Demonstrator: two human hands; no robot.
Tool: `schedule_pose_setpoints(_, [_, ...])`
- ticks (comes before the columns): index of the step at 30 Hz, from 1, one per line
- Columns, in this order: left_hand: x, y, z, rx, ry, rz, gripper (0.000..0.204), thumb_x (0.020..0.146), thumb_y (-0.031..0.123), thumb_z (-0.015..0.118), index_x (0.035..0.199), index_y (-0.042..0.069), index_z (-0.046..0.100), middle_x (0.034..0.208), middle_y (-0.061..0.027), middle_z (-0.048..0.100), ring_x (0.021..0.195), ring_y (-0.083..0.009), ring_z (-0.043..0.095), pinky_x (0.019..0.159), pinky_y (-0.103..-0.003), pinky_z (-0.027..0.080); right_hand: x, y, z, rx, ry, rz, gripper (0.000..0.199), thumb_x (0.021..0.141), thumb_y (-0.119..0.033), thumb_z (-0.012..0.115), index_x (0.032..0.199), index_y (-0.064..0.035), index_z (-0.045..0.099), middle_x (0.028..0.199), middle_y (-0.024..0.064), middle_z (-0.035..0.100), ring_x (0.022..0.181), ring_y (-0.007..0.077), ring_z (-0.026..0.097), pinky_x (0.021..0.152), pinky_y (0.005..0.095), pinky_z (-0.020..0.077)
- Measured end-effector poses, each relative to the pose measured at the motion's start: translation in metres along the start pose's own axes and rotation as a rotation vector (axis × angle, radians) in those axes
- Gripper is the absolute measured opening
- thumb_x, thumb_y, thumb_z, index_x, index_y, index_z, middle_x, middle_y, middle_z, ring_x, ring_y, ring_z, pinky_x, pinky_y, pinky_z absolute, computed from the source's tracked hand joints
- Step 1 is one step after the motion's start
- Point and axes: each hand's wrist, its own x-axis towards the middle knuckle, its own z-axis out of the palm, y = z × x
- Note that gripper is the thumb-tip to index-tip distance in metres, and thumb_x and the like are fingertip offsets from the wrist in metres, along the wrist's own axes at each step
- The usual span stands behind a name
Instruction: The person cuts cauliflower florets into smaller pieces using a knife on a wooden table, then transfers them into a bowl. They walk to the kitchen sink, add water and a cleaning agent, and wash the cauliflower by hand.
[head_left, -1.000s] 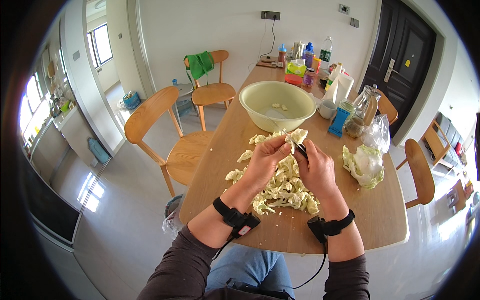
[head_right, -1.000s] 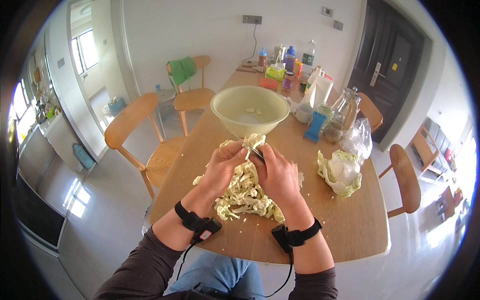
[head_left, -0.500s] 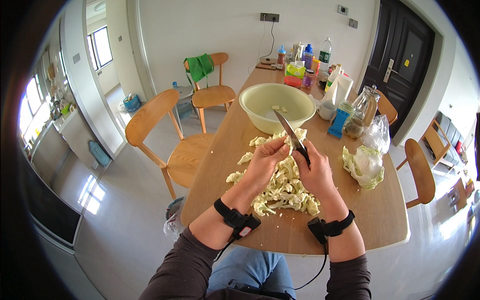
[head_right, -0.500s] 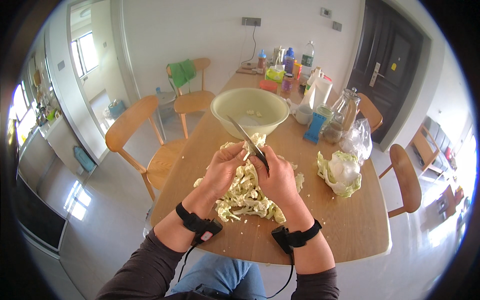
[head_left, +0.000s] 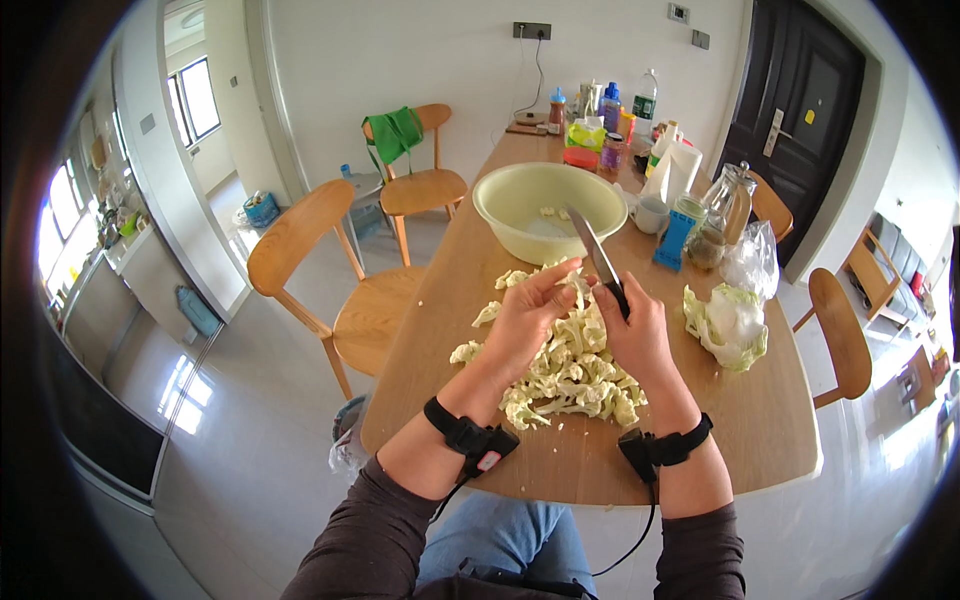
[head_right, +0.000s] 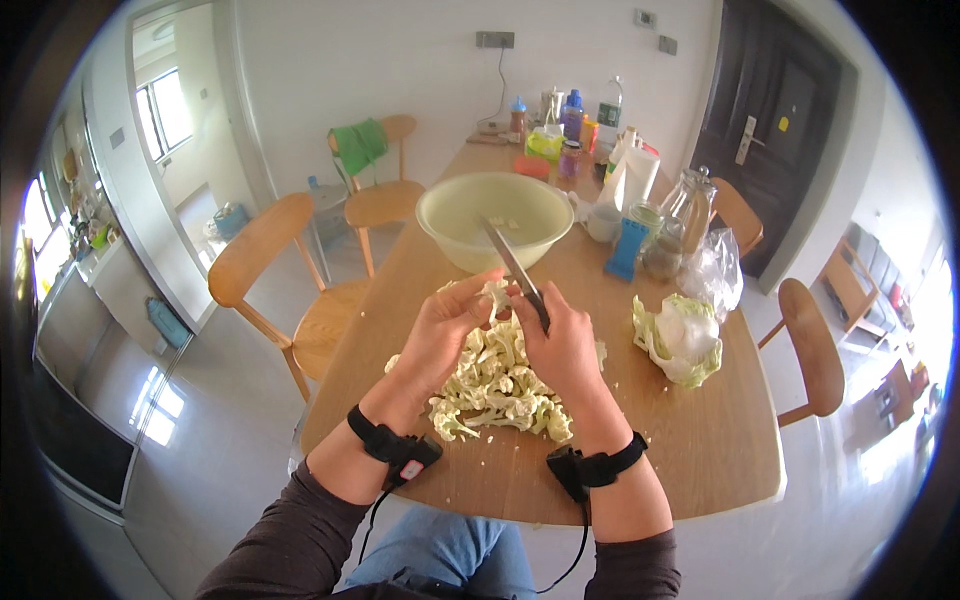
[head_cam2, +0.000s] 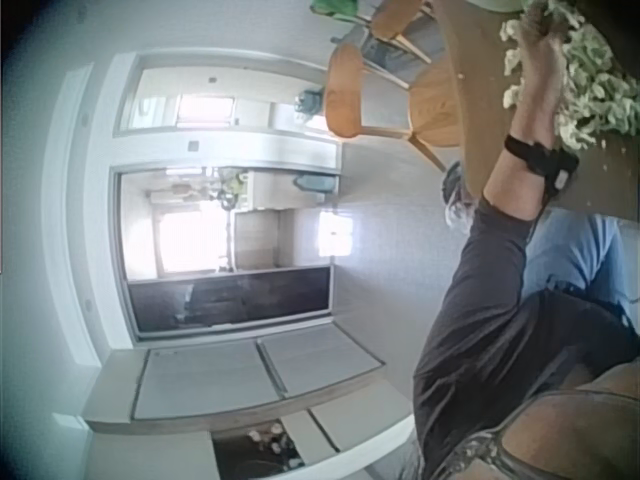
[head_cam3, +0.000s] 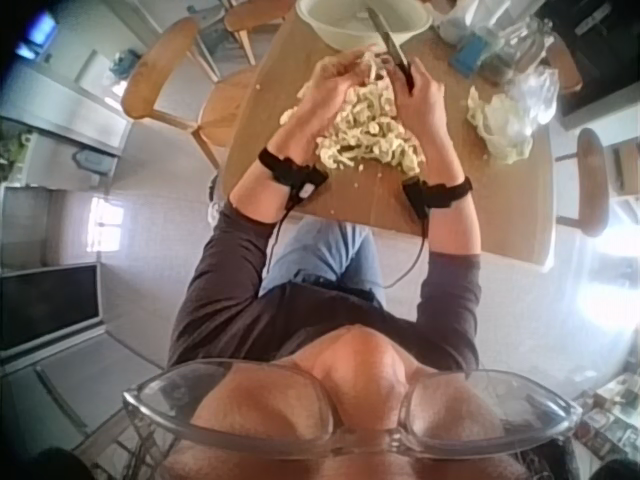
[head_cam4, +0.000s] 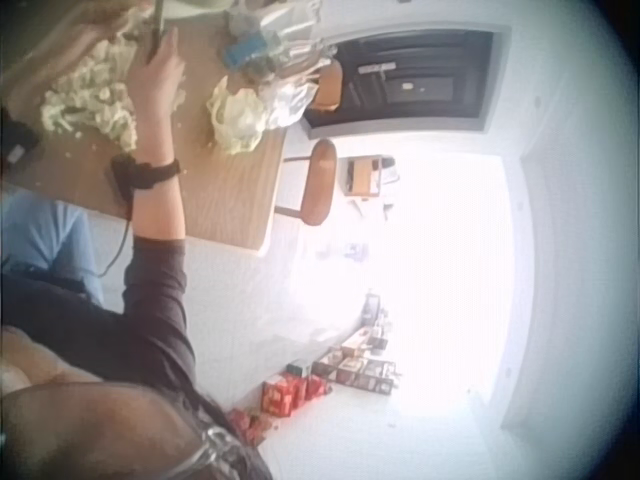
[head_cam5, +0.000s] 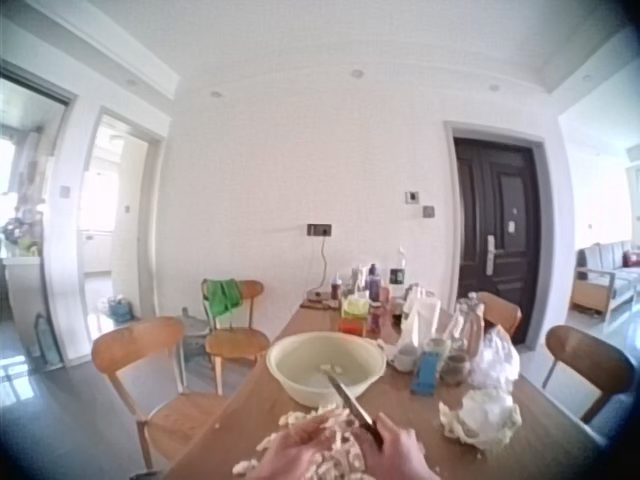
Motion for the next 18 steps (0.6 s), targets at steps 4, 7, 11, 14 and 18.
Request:
schedule_pose_setpoints(4, [0.004,0.001,-0.009,0.146,0.053,0.02,0.029,0.096,0.014,0.054,0.123,0.004,0.062,0.101,0.0,0.066,0.082,-0.0064,0.055,0.074,-0.024,0.044,0.003,0.006,-0.006,-0.055,0.087,0.076,0.028,0.093,-0.028,0.059,0.086,-0.0006,0.056,0.063,0.0151,0.058,0.056,0.0308,0.058,0.055,0.0373,0.0438])
schedule_pose_setpoints(7, [0.006,0.003,-0.014,0.259,0.098,-0.068,0.029,0.095,0.013,0.053,0.121,0.004,0.062,0.097,0.0012,0.065,0.082,-0.0064,0.057,0.075,-0.024,0.044,0.007,0.013,-0.014,-0.043,0.145,0.039,0.029,0.094,-0.029,0.059,0.089,-0.0006,0.055,0.064,0.0135,0.058,0.057,0.0302,0.057,0.056,0.0373,0.0441])
schedule_pose_setpoints(11, [0.007,0.007,-0.014,0.228,0.18,-0.113,0.033,0.096,0.011,0.052,0.127,0.0,0.055,0.094,-0.0032,0.064,0.082,-0.0101,0.062,0.07,-0.024,0.048,0.012,0.02,-0.028,-0.101,0.142,0.066,0.029,0.092,-0.029,0.06,0.094,-0.0007,0.055,0.073,0.0167,0.062,0.067,0.0336,0.06,0.063,0.0405,0.0455])
schedule_pose_setpoints(14, [0.005,0.009,-0.013,0.205,0.201,-0.114,0.037,0.096,0.015,0.053,0.129,-0.002,0.053,0.102,-0.0056,0.062,0.083,-0.0129,0.064,0.071,-0.025,0.049,0.013,0.027,-0.042,-0.141,0.11,0.097,0.029,0.089,-0.026,0.061,0.102,-0.0005,0.055,0.083,0.0186,0.065,0.079,0.0351,0.062,0.071,0.0399,0.0469])
schedule_pose_setpoints(18, [0.005,0.01,-0.015,0.17,0.23,-0.078,0.037,0.096,0.016,0.054,0.128,-0.001,0.054,0.101,-0.005,0.061,0.08,-0.0132,0.062,0.071,-0.026,0.049,0.012,0.037,-0.058,-0.228,0.059,0.161,0.03,0.087,-0.02,0.061,0.11,-0.0022,0.054,0.088,0.0183,0.066,0.085,0.0365,0.063,0.075,0.0409,0.0474])
